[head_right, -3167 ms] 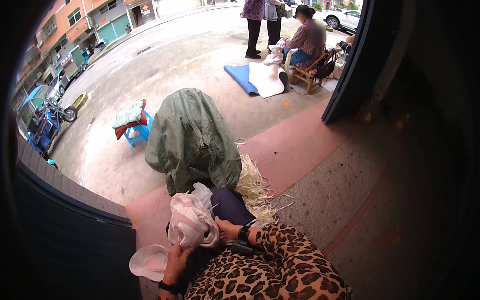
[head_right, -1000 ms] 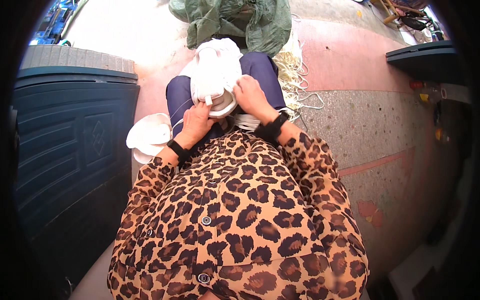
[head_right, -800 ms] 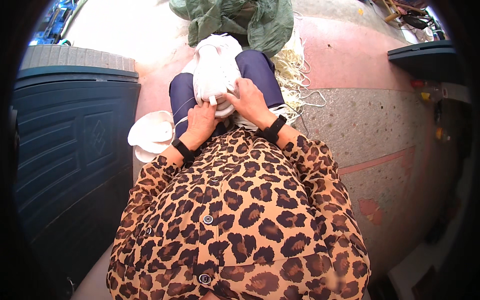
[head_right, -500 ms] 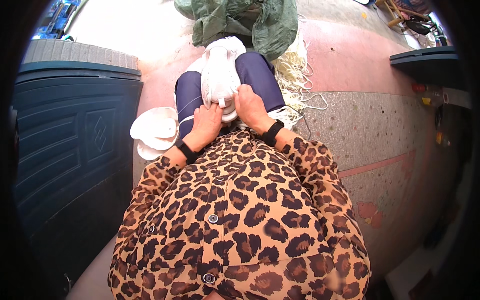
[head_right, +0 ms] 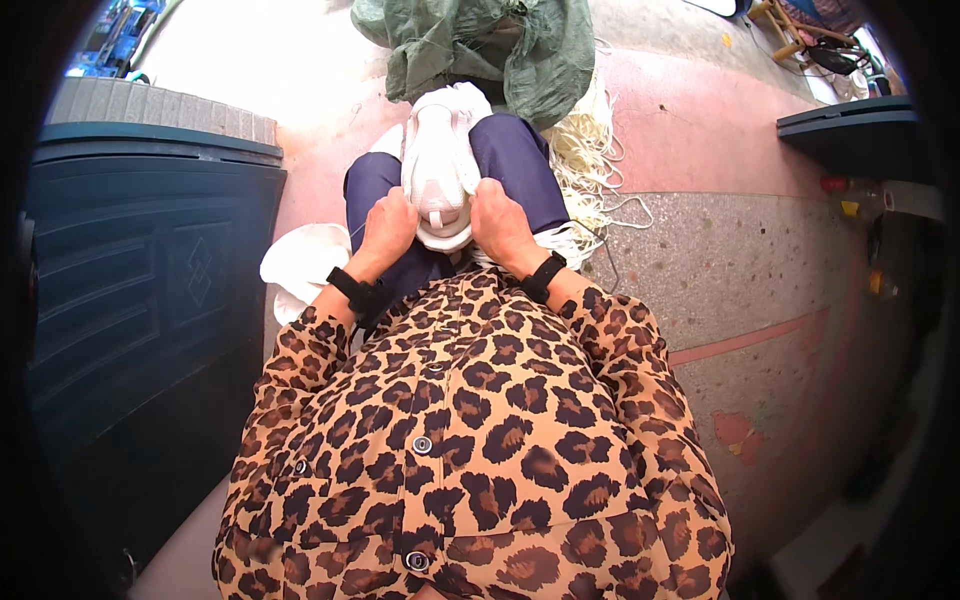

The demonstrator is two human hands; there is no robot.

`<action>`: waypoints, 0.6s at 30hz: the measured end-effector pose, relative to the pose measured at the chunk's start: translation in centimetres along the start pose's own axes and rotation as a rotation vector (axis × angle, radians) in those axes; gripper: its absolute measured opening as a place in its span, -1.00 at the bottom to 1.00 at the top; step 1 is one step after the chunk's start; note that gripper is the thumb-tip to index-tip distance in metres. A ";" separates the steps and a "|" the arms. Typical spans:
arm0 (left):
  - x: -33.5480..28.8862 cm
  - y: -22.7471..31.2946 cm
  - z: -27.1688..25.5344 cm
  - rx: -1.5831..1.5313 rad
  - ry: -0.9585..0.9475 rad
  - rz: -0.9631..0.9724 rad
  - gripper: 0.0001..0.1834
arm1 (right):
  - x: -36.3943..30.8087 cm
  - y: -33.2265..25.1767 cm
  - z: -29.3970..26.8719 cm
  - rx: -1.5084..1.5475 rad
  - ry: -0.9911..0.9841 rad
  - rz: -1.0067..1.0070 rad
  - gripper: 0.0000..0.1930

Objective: The recorder is threading laces through the eyelets of a white shoe while sitting.

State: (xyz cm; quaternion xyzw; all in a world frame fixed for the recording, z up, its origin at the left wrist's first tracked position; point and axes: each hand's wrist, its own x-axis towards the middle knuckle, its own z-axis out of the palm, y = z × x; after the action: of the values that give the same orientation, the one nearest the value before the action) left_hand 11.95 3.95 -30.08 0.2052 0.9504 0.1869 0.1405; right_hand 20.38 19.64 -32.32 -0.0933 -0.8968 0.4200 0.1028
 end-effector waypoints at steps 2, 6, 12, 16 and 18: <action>-0.6 0.3 -0.2 0.021 0.005 0.019 -0.79 | 0.0 -0.1 -0.1 0.003 -0.031 0.005 -0.85; -1.3 1.4 -1.3 0.051 -0.061 0.003 -0.81 | 0.0 0.0 -0.5 0.018 -0.087 -0.036 -0.83; -1.8 3.1 -2.4 0.295 0.204 0.432 -0.77 | 0.9 1.1 -1.8 0.175 -0.176 0.027 -0.87; -0.7 3.0 -0.8 0.514 0.252 0.613 -0.77 | 0.7 1.6 -2.3 0.281 -0.234 -0.027 -0.88; -0.4 3.0 -0.6 0.511 0.227 0.655 -0.77 | 0.6 1.0 -3.1 0.300 -0.256 0.003 -0.85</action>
State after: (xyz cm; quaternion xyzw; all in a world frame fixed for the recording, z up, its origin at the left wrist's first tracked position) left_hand 13.11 6.09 -28.25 0.5024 0.8603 0.0017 -0.0868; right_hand 20.69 22.76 -31.09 -0.0242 -0.8298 0.5576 0.0001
